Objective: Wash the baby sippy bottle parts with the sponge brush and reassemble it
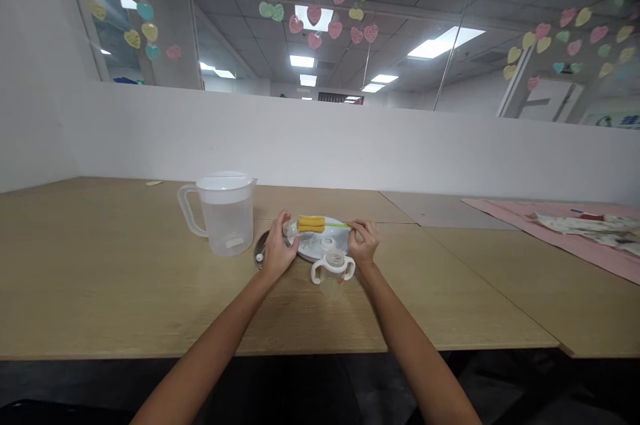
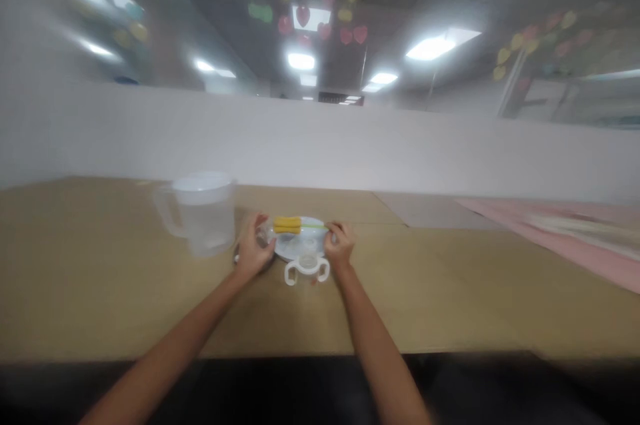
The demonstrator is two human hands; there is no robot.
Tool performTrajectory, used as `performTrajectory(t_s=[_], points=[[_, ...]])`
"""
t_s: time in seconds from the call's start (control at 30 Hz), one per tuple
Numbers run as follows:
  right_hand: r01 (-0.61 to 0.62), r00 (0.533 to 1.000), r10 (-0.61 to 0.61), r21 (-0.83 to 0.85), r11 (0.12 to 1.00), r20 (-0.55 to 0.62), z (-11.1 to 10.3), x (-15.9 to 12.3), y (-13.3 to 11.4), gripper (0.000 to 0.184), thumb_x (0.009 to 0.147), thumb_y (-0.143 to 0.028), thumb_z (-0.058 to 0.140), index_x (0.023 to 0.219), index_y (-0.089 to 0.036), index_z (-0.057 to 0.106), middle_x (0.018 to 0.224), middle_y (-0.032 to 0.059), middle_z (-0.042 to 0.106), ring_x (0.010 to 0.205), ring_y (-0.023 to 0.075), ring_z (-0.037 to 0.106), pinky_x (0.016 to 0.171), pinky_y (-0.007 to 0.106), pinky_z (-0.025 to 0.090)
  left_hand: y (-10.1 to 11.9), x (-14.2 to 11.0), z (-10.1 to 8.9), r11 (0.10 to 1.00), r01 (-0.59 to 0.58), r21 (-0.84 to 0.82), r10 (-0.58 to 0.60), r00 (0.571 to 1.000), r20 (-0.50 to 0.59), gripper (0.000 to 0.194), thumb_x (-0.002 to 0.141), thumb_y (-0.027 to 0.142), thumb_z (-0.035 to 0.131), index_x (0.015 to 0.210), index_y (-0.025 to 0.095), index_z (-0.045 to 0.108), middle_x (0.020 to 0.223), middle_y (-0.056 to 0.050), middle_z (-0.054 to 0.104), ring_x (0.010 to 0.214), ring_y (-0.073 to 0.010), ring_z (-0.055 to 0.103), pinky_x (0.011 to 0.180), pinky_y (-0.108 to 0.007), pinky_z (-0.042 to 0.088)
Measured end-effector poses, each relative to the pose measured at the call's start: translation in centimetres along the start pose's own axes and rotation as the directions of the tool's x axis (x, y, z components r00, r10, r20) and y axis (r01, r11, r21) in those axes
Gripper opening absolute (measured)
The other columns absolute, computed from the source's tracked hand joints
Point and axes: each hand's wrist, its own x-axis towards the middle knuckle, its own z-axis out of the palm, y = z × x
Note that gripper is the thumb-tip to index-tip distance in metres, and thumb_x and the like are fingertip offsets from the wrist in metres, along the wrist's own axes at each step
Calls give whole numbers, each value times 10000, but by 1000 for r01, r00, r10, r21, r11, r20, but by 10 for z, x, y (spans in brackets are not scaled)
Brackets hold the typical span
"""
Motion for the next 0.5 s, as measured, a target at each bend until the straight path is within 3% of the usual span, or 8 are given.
performTrajectory(t_s=[0.13,0.27,0.5], points=[[-11,1000,12,-24,1000,19,1,-1,2,263,700,-69,464,722,-208,686,775,31,615,746,166,565,734,323,434,-5,1,0,987,-82,137,83,997,2,688,726,239,666,1336,181,352,1206,-110,569,1077,-215,572,935,-368,460],[-24,995,26,-28,999,94,2,-3,3,259,679,-64,467,697,-210,680,774,30,618,759,171,571,749,335,433,0,-1,-2,981,-104,163,85,989,118,584,754,273,661,1281,198,419,1099,-72,636,1019,-209,607,925,-368,463],[-124,989,117,75,989,95,4,-2,3,276,680,-73,451,765,-201,681,822,46,609,812,186,578,770,336,469,6,-4,-3,964,-175,200,134,971,200,486,779,250,617,1242,202,477,1190,-91,604,1080,-223,584,947,-371,449]])
